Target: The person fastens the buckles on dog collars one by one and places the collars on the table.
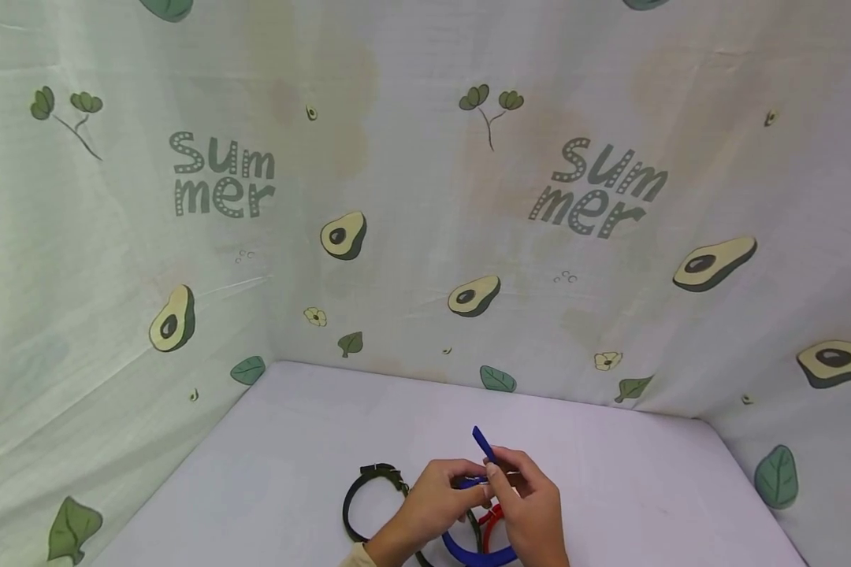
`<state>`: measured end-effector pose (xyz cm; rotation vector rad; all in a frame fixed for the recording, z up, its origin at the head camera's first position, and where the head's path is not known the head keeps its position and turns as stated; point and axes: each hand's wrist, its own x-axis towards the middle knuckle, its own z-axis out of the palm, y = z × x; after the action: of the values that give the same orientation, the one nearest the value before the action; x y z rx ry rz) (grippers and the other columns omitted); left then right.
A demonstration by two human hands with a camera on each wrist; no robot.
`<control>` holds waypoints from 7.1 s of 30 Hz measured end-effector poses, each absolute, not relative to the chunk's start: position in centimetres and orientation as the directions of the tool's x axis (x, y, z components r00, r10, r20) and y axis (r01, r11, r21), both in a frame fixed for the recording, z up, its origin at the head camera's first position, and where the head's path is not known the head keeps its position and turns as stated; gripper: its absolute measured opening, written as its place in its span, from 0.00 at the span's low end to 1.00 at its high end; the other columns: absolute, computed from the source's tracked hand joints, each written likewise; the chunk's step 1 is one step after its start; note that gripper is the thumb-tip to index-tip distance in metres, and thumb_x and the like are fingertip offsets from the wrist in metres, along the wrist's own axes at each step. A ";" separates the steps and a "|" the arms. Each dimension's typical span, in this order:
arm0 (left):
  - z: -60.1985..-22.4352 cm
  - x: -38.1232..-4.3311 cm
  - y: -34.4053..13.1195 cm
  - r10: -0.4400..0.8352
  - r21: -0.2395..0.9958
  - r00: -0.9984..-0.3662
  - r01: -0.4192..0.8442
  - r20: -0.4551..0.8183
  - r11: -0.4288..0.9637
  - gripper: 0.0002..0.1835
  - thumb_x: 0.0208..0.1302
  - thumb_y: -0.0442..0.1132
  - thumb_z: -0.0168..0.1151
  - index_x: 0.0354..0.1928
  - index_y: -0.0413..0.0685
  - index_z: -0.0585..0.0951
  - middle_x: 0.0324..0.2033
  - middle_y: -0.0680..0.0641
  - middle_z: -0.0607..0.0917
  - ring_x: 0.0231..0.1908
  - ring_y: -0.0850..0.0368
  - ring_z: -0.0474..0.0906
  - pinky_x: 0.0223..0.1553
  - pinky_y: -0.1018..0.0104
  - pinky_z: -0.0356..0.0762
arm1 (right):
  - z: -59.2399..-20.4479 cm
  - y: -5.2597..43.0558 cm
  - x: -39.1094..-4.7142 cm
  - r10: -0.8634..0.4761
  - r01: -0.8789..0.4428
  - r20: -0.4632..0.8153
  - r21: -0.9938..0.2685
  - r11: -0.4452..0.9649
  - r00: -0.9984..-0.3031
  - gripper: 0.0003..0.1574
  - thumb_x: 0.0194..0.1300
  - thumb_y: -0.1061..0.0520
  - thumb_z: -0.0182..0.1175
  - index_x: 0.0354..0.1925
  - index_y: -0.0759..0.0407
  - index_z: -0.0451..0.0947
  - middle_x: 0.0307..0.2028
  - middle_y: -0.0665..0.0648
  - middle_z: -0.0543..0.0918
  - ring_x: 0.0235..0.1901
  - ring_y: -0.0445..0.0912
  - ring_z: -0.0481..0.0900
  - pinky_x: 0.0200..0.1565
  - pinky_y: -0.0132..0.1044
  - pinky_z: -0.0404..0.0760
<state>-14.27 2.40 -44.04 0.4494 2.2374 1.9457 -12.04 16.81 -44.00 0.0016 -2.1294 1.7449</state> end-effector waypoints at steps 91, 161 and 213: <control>-44.1 -14.2 2.0 0.288 0.993 -0.956 0.029 0.061 -0.112 0.11 0.65 0.42 0.68 0.45 0.45 0.87 0.29 0.51 0.82 0.25 0.60 0.72 0.26 0.71 0.71 | -43.9 16.9 -11.7 0.260 -0.492 0.630 -0.752 0.439 -0.731 0.23 0.59 0.79 0.59 0.38 0.54 0.86 0.35 0.49 0.82 0.25 0.42 0.84 0.24 0.30 0.81; -44.2 -14.8 1.8 0.267 0.971 -0.948 0.121 0.175 -0.205 0.11 0.68 0.41 0.67 0.45 0.41 0.80 0.32 0.46 0.88 0.22 0.61 0.78 0.25 0.75 0.76 | -44.4 18.4 -12.2 0.032 -0.511 0.596 -0.714 0.479 -0.802 0.20 0.62 0.74 0.63 0.45 0.54 0.87 0.37 0.44 0.81 0.35 0.40 0.80 0.32 0.32 0.82; -44.6 -15.2 1.5 0.291 0.936 -0.916 0.189 0.278 -0.298 0.14 0.77 0.39 0.53 0.55 0.36 0.70 0.39 0.42 0.86 0.37 0.54 0.85 0.39 0.64 0.84 | -43.5 17.9 -12.3 0.113 -0.124 0.156 -0.961 0.249 -0.981 0.21 0.65 0.52 0.69 0.52 0.61 0.80 0.40 0.57 0.86 0.32 0.44 0.83 0.33 0.38 0.84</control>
<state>-15.19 1.46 -44.62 0.6242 1.8212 2.3995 -12.29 17.87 -43.54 0.0100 -2.3230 1.8153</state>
